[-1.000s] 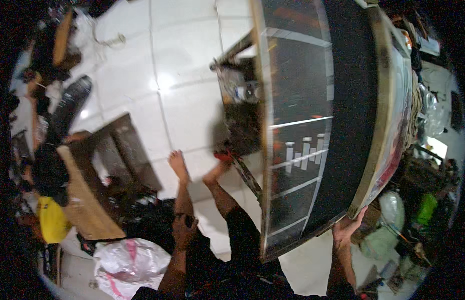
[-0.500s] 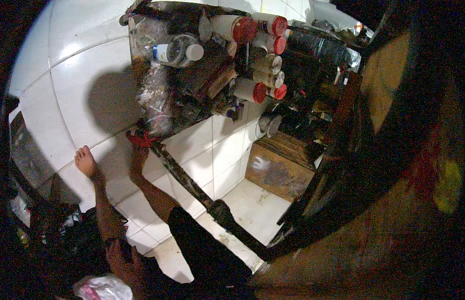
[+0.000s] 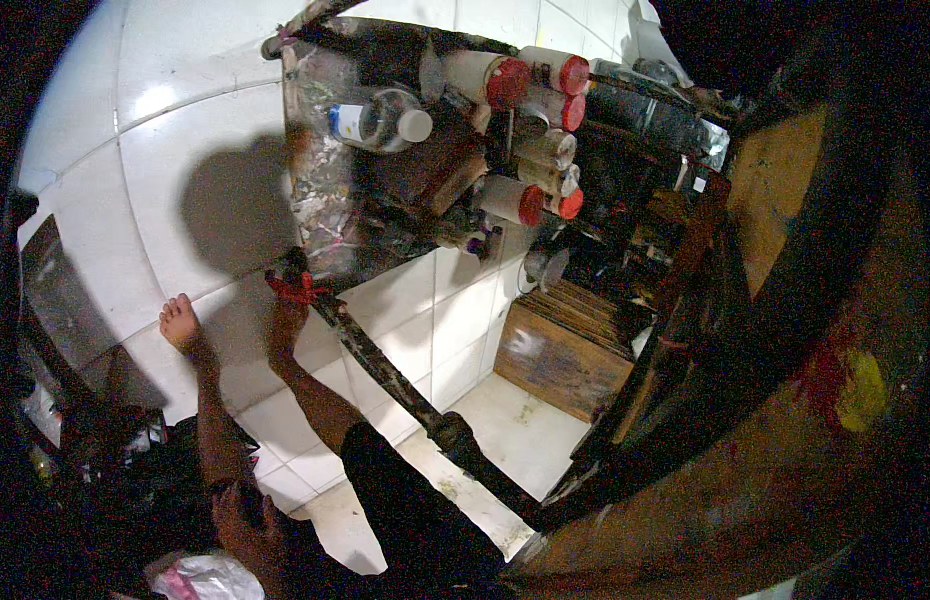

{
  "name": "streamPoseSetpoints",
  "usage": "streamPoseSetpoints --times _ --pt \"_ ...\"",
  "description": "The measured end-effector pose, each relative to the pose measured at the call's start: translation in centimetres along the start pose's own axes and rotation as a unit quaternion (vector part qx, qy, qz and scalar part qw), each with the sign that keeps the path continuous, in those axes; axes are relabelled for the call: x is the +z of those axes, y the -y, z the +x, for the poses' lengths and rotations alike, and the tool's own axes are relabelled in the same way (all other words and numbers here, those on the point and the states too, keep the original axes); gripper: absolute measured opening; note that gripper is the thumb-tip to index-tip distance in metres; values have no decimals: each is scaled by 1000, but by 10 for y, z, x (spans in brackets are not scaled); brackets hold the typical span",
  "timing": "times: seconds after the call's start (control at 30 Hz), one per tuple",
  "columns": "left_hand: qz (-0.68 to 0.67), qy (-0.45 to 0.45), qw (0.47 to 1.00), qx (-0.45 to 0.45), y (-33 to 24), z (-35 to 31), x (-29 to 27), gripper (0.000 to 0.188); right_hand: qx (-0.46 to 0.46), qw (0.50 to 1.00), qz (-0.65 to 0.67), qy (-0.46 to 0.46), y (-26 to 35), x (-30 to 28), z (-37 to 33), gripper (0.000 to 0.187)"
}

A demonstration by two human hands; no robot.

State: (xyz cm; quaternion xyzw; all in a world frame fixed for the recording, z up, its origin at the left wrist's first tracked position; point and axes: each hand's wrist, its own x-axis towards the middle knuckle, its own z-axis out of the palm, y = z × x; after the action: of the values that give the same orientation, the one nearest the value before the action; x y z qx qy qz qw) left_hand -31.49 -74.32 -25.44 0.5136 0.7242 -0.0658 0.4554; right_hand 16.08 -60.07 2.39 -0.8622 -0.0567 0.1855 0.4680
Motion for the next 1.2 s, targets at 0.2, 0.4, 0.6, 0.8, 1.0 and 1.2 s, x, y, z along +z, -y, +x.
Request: streamPoseSetpoints --times 0.2,0.4,0.6,0.8,1.0,1.2 --pt "24 -34 999 -36 -8 5 -5 47 -3 999 47 18 -17 1 11 66" --pt "47 3 997 -57 -18 8 -9 46 -3 987 124 106 -27 2 22 67" --pt "75 16 996 -36 -35 2 3 43 63 965 230 108 -28 5 19 74" --pt "108 10 992 -59 -7 -12 79 51 29 950 295 104 -36 5 22 75" --pt "117 -30 991 -54 -15 -34 162 59 36 937 273 213 -87 -23 36 81" --pt "145 -23 989 -31 -106 -65 225 54 -89 932 -24 351 -238 -154 65 66"
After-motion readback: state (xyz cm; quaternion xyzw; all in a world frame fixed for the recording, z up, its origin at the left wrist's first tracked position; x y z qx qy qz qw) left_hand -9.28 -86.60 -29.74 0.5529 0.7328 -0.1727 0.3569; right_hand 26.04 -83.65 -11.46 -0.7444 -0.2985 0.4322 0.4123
